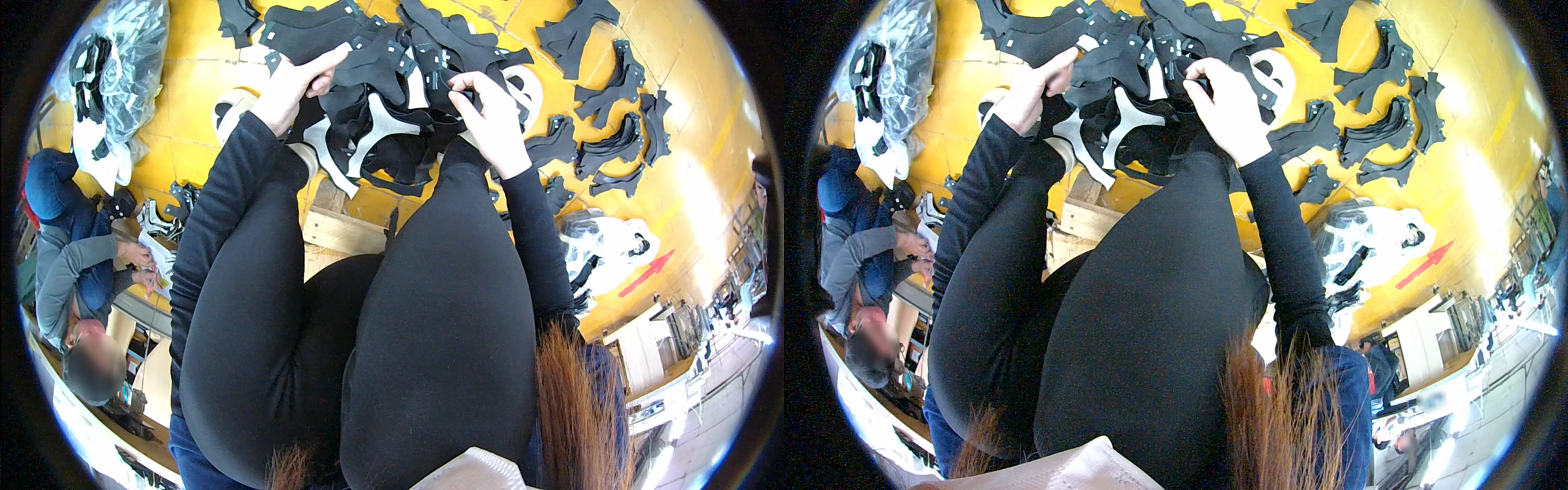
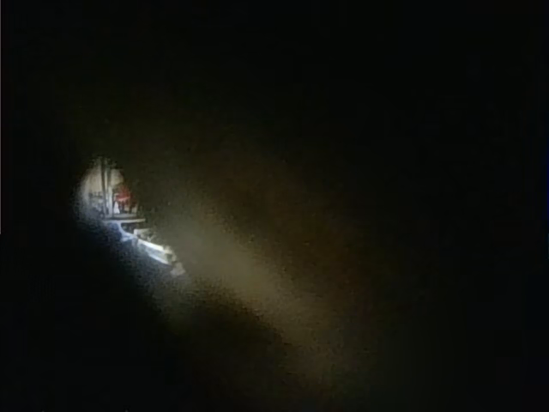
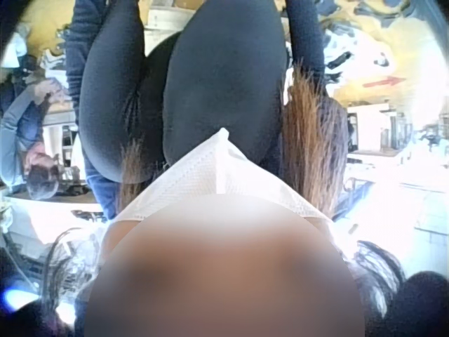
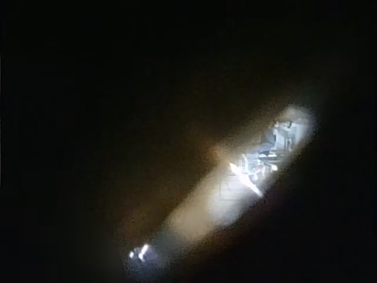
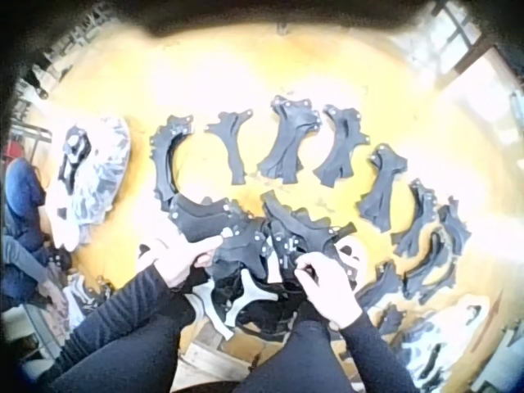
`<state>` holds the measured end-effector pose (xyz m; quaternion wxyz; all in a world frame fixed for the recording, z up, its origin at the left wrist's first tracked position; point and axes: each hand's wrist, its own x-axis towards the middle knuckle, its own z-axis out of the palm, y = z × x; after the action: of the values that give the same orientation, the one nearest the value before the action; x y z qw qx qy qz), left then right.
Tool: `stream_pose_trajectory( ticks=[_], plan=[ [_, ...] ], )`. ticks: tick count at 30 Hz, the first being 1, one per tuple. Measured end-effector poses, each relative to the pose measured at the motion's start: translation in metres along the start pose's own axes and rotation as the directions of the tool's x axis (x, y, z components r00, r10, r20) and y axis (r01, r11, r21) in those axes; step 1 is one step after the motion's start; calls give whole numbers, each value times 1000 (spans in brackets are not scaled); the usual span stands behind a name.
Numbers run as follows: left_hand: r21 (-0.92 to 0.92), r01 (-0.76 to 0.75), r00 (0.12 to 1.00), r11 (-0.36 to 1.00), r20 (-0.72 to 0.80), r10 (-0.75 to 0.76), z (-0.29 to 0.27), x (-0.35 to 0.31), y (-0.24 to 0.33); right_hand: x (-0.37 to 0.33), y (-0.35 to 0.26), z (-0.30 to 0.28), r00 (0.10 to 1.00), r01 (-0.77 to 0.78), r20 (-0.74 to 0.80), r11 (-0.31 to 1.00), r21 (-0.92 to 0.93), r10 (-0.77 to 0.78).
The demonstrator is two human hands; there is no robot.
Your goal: The person sits on the floor and repeatedly picks up black plastic parts, aligns them, and stacks them into a growing pile. The person handles the parts one at a time, occasionally adjusting their position before placing them on the stack.
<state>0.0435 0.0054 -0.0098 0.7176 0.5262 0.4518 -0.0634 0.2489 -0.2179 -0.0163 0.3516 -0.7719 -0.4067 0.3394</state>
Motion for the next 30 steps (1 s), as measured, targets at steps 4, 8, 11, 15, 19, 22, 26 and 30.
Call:
stream_pose_trajectory(
  ticks=[4, 8, 11, 15, 19, 22, 26, 30],
  plan=[
    [-29, -72, 996, 997, 43, 73, 0, 3, -4, -6, -20, -1, 973, -51, -196, 946, 320, 119],
    [-144, 12, 999, 990, -48, -19, 2, 3, -5, -8, -18, -30, 809, 79, -573, 943, 323, 129],
    [-118, -46, 999, 992, -25, 43, 1, 3, -3, 0, 14, -80, 683, 73, -698, 930, 361, 218],
    [-145, 19, 999, 989, -28, -23, 0, 0, -3, -7, 88, -168, 537, 132, -801, 912, 389, 264],
    [-126, -17, 1000, 992, -9, 16, -1, -2, -2, -37, 180, -267, 547, 198, -707, 751, 630, 448],
    [-44, 3, 1000, 999, -11, -4, 1, -3, -1, -69, 257, -334, 554, 173, -566, 580, 796, 611],
    [-11, 72, 997, 997, -29, -73, 3, -3, 1, -118, 369, -411, 580, 280, -381, 263, 923, 720],
    [11, 65, 998, 998, -12, -64, 0, -3, 2, -151, 436, -438, 458, 369, -371, 207, 906, 808]
  ],
)
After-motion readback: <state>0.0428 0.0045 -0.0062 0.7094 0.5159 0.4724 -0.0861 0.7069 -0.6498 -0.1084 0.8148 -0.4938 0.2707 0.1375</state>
